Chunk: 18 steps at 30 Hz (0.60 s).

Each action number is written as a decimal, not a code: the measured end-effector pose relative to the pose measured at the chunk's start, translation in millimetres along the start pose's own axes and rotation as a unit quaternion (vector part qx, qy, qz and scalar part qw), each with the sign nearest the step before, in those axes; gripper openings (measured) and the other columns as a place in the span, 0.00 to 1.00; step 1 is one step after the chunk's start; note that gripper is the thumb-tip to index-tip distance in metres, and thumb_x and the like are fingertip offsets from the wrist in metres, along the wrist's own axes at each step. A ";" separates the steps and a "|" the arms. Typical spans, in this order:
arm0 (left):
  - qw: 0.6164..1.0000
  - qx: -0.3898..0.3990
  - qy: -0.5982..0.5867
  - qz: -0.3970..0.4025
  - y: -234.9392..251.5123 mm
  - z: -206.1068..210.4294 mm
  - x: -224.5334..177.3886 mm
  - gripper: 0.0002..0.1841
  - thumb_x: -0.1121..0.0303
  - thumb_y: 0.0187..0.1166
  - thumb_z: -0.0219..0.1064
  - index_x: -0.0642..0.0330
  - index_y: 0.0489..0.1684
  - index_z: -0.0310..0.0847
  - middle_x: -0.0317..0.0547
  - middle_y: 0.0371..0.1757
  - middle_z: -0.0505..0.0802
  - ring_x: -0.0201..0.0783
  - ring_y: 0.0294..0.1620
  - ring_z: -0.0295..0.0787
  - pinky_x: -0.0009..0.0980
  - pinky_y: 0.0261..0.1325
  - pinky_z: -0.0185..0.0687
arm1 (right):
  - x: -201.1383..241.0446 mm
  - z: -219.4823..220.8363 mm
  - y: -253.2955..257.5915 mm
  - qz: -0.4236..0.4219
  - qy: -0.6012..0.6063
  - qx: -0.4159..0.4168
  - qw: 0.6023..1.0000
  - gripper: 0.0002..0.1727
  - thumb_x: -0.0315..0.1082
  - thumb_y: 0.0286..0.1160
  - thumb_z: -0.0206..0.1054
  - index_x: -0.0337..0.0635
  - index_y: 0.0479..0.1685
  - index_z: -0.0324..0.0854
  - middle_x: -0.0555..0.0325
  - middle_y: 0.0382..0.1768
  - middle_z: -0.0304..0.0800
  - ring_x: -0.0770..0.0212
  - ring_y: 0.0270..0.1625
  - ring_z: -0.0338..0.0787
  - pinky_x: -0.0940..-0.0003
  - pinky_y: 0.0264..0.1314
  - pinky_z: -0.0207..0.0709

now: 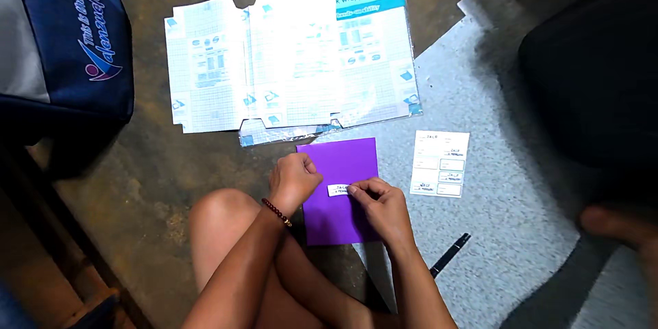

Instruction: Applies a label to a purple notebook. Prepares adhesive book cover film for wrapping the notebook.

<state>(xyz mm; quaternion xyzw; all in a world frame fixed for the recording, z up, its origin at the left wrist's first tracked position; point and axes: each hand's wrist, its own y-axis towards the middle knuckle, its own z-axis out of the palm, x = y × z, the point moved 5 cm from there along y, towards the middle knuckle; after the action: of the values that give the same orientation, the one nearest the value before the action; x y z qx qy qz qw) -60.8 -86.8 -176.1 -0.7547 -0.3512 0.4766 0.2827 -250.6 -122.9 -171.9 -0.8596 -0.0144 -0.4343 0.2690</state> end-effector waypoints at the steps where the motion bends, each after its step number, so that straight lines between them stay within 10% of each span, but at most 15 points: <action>1: 1.000 -0.001 -0.001 -0.001 0.2 0.0 0.3 0.05 0.69 0.74 0.73 0.58 0.32 0.85 0.40 0.26 0.91 0.34 0.28 0.90 0.38 0.41 0.87 | 0.0 0.2 -0.1 0.000 0.001 -0.001 1.000 0.06 0.26 0.75 0.70 0.36 0.32 0.91 0.60 0.34 0.86 0.77 0.35 0.81 0.82 0.40 0.73; 18: 1.000 -0.011 -0.010 -0.012 -0.8 -4.5 -2.9 0.03 0.70 0.74 0.71 0.58 0.35 0.85 0.38 0.26 0.90 0.32 0.28 0.89 0.35 0.41 0.86 | 1.8 -0.1 -0.5 0.002 0.003 -0.002 1.000 0.06 0.26 0.75 0.70 0.36 0.32 0.90 0.60 0.35 0.85 0.76 0.36 0.81 0.82 0.40 0.73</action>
<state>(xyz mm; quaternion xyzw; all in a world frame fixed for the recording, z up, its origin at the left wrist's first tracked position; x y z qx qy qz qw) -57.8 -89.1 -172.2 -0.7488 -0.3680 0.4766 0.2769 -249.7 -122.8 -170.3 -0.8589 -0.0113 -0.4361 0.2684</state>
